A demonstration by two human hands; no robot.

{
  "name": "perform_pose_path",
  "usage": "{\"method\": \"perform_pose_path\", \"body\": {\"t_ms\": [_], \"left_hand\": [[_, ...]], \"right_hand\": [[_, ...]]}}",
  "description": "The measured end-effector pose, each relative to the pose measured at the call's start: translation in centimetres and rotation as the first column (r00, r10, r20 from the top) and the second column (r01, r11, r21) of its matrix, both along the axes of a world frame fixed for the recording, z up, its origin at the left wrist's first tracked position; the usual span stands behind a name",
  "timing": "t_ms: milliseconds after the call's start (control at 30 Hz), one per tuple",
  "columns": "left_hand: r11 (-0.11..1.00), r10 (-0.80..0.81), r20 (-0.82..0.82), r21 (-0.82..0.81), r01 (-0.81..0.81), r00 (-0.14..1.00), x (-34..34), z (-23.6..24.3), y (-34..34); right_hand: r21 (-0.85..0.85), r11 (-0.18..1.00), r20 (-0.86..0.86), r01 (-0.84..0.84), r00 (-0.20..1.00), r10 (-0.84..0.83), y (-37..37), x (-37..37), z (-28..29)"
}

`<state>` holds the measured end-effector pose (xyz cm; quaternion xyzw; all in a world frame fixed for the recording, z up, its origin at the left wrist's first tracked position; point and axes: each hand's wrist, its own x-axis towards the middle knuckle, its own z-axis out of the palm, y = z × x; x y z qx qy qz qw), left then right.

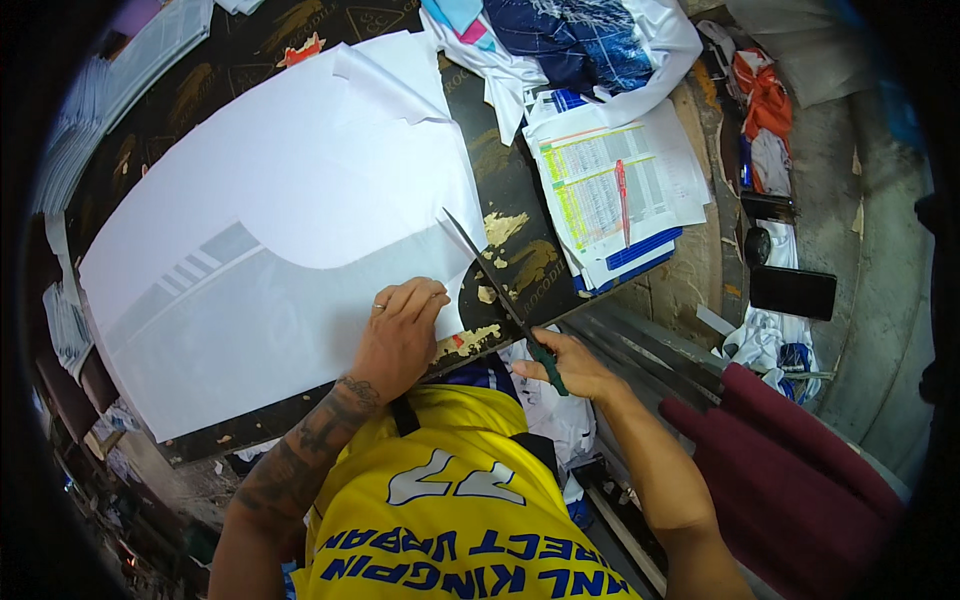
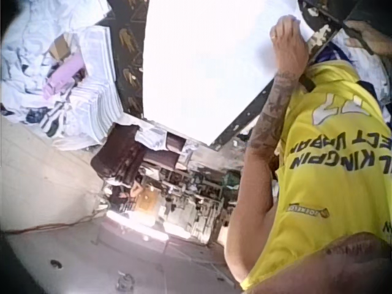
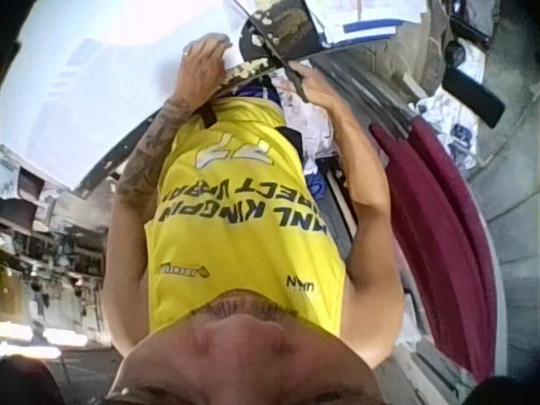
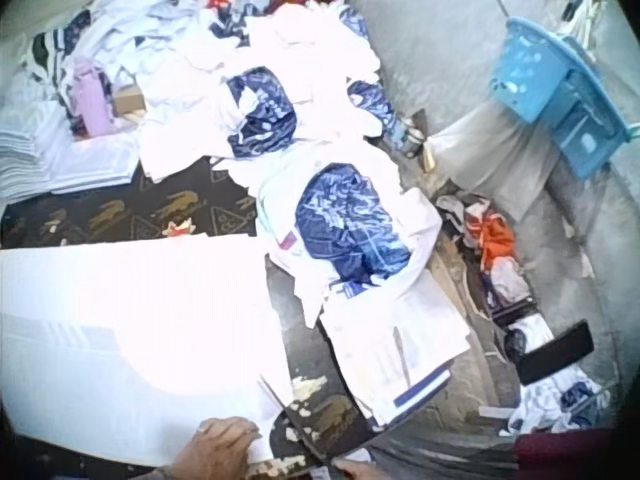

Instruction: The person uses shears to cut a white fabric sheet on a cluttered table. They repeatedly align the fabric, cut along its edges, and stack the cut pieces. The workspace contains piles of fabric and tools.

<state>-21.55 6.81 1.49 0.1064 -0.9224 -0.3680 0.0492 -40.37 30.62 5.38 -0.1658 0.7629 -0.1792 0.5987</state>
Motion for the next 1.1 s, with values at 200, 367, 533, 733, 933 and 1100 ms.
{"method": "perform_pose_path", "body": {"t_ms": [200, 367, 533, 733, 933, 1100], "left_hand": [[0.999, 0.04, 0.022, 0.032, -0.04, 0.999, 0.2, -0.4, 0.4], [0.997, 0.078, 0.055, 0.001, -0.078, 0.995, 0.6, -0.3, 1.2], [0.974, 0.209, -0.005, -0.086, -0.209, 0.978, -2.3, 0.3, -1.1], [0.768, 0.596, -0.081, -0.232, -0.597, 0.799, -5.4, 0.5, -3.8], [0.847, 0.531, 0.058, -0.06, -0.527, 0.846, -4.5, -0.9, 8.3], [0.799, 0.57, 0.002, -0.233, -0.554, 0.821, -5.0, -3.0, 10.6]], "right_hand": [[0.062, 0.998, -0.034, -0.002, 0.999, 0.004, -1.0, 0.4, 0.8], [0.065, 0.997, -0.06, 0.042, 0.997, -0.038, -1.0, 0.6, -0.2], [0.035, 0.997, -0.006, 0.068, 0.998, -0.067, -2.4, -0.1, 0.8], [0.308, 0.903, 0.288, -0.301, 0.934, 0.213, -3.6, -11.3, 7.5], [0.08, 0.599, 0.066, -0.797, 0.603, 0.795, -12.8, -21.1, 4.7], [0.035, 0.318, 0.01, -0.947, 0.319, 0.948, -21.4, -21.7, 3.2]]}}
